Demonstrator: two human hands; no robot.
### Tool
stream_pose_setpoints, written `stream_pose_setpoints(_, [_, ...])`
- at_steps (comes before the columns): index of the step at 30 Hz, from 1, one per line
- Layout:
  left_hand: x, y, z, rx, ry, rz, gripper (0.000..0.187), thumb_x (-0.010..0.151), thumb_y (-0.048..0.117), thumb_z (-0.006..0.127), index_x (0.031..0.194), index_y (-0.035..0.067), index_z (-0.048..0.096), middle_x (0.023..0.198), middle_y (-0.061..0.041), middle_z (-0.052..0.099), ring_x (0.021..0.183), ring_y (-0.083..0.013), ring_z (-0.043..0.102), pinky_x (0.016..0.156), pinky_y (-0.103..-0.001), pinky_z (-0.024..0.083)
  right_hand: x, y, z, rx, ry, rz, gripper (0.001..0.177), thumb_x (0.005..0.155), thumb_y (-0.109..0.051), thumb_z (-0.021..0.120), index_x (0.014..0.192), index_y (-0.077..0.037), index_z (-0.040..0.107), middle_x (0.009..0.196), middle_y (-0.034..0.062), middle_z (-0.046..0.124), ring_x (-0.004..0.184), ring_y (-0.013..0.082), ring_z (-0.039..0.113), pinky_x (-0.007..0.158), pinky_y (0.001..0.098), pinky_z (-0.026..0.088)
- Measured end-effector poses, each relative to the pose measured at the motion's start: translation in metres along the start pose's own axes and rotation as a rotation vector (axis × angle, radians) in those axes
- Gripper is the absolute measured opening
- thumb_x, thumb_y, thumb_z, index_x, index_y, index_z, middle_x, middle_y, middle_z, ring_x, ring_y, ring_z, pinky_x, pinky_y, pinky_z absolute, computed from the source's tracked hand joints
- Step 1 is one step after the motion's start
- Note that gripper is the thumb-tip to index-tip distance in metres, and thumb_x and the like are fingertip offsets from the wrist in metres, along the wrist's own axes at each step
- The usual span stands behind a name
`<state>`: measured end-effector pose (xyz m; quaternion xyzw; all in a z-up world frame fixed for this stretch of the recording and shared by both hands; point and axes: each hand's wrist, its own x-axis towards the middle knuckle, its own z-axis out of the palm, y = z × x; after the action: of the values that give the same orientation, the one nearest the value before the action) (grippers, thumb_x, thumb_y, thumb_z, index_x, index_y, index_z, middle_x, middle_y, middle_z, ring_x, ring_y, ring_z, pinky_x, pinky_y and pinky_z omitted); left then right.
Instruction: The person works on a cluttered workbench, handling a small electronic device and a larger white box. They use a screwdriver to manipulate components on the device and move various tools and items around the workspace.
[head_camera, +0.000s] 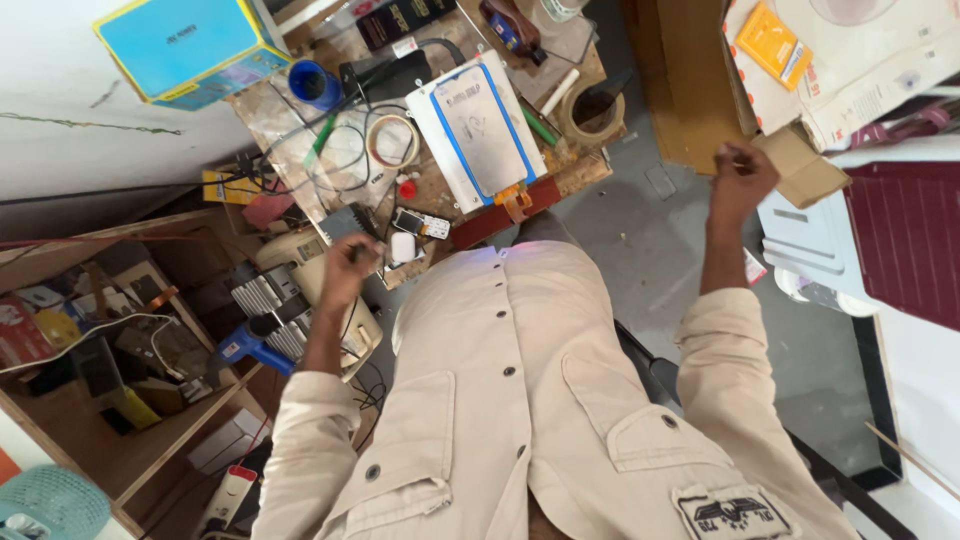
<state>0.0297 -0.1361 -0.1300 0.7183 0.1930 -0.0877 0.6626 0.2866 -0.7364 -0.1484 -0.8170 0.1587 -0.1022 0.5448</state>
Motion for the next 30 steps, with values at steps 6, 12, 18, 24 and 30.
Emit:
stream_pose_setpoints(6, [-0.008,0.018,0.065,-0.141,-0.171,0.009,0.019,0.091,-0.003,0.066,0.080,0.007,0.054,0.117,-0.011,0.072,0.105,-0.0174,0.064,0.089,-0.032,0.053,0.018,-0.034,-0.020,0.543,0.002,0.190,0.009,0.107,-0.010,0.070,0.105,-0.006,0.062,0.089,0.0088,0.071,0.080,0.0190,0.072,0.065,0.0335,0.062])
stream_pose_setpoints(12, [0.028,-0.006,0.117,-0.503,-0.125,-0.062,0.019,0.093,-0.001,0.057,0.080,0.009,0.049,0.118,-0.018,0.076,0.085,-0.0141,0.059,0.072,-0.029,0.049,0.049,-0.043,-0.049,0.694,0.156,0.327,0.016,0.106,-0.017,0.072,0.113,-0.008,0.060,0.094,0.0095,0.071,0.085,0.0253,0.079,0.074,0.0375,0.068])
stream_pose_setpoints(18, [0.051,0.012,0.139,-0.607,-0.163,-0.224,0.014,0.095,0.004,0.054,0.083,0.010,0.053,0.118,-0.018,0.074,0.078,-0.0128,0.062,0.064,-0.027,0.047,0.064,-0.008,-0.102,0.643,0.296,0.343,0.015,0.104,-0.016,0.074,0.112,-0.007,0.065,0.090,0.0073,0.071,0.081,0.0226,0.076,0.073,0.0351,0.065])
stream_pose_setpoints(24, [0.055,0.031,0.163,-0.862,-0.361,-0.253,0.013,0.088,0.009,0.064,0.080,0.010,0.054,0.132,-0.020,0.069,0.084,-0.0145,0.065,0.064,-0.027,0.049,0.043,0.003,-0.131,0.609,0.273,0.393,0.014,0.107,-0.018,0.073,0.111,-0.005,0.067,0.093,0.0083,0.072,0.083,0.0212,0.075,0.076,0.0346,0.066])
stream_pose_setpoints(30, [0.042,0.047,0.161,-0.932,-0.405,-0.265,0.017,0.088,0.008,0.067,0.080,0.010,0.052,0.133,-0.029,0.068,0.081,-0.0180,0.064,0.064,-0.029,0.051,0.037,0.000,-0.128,0.581,0.289,0.422,0.009,0.104,-0.010,0.073,0.107,-0.006,0.066,0.092,0.0095,0.073,0.081,0.0225,0.076,0.073,0.0346,0.066])
